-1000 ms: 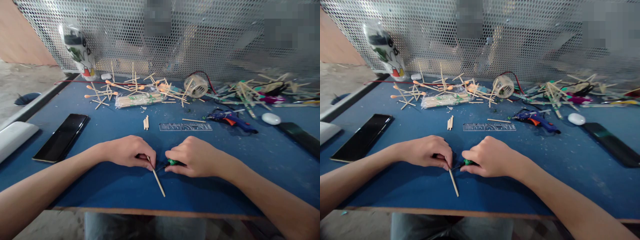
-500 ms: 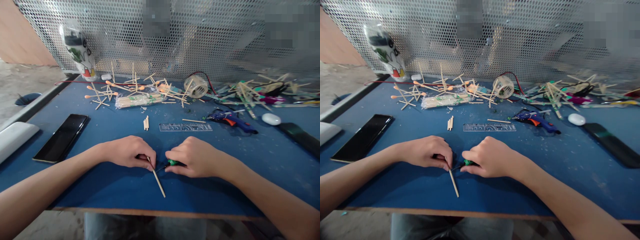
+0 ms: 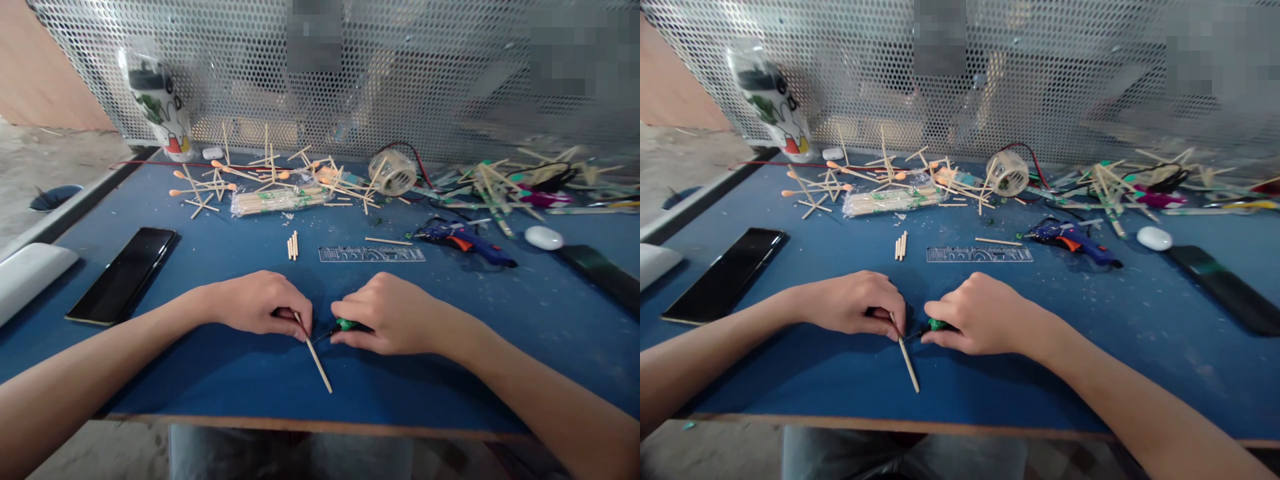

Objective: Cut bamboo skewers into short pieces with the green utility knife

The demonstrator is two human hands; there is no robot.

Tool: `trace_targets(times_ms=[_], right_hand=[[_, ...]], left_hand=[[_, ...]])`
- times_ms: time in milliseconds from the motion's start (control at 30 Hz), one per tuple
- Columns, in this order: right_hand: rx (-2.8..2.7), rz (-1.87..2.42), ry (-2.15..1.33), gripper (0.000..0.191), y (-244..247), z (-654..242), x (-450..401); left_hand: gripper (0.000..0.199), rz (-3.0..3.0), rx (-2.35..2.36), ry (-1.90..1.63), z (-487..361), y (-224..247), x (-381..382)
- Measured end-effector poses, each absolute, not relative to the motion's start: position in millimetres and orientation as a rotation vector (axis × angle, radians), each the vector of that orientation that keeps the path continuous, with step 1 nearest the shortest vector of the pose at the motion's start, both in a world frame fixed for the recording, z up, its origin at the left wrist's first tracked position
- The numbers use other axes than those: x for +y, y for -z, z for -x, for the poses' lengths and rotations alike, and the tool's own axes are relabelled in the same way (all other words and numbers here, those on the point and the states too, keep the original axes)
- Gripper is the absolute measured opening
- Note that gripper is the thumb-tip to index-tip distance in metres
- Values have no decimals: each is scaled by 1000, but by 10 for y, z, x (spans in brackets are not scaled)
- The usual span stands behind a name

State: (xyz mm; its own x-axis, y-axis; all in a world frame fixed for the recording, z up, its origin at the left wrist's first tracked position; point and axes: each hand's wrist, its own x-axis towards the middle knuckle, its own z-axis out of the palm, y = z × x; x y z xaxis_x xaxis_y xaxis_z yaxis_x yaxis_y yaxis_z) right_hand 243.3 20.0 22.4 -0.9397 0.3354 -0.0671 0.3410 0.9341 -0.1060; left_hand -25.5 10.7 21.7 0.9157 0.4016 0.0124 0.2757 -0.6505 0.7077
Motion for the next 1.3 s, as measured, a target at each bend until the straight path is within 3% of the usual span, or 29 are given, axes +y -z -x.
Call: trace_targets(times_ms=[667, 1000, 1167, 1300], right_hand=[[2942, -693, 619, 43, -298, -2343, 298], [2508, -701, 1259, 65, -386, -2144, 720], [2391, -796, 1425, 40, -354, -2107, 777], [2412, -865, 1480, 42, -311, -2137, 726]], left_hand=[[12, -2240, 397, -285, 310, -227, 92], [18, -2306, 448, -336, 431, -224, 168], [22, -2394, 612, -474, 555, -275, 181], [29, -2437, 924, -794, 680, -466, 209]])
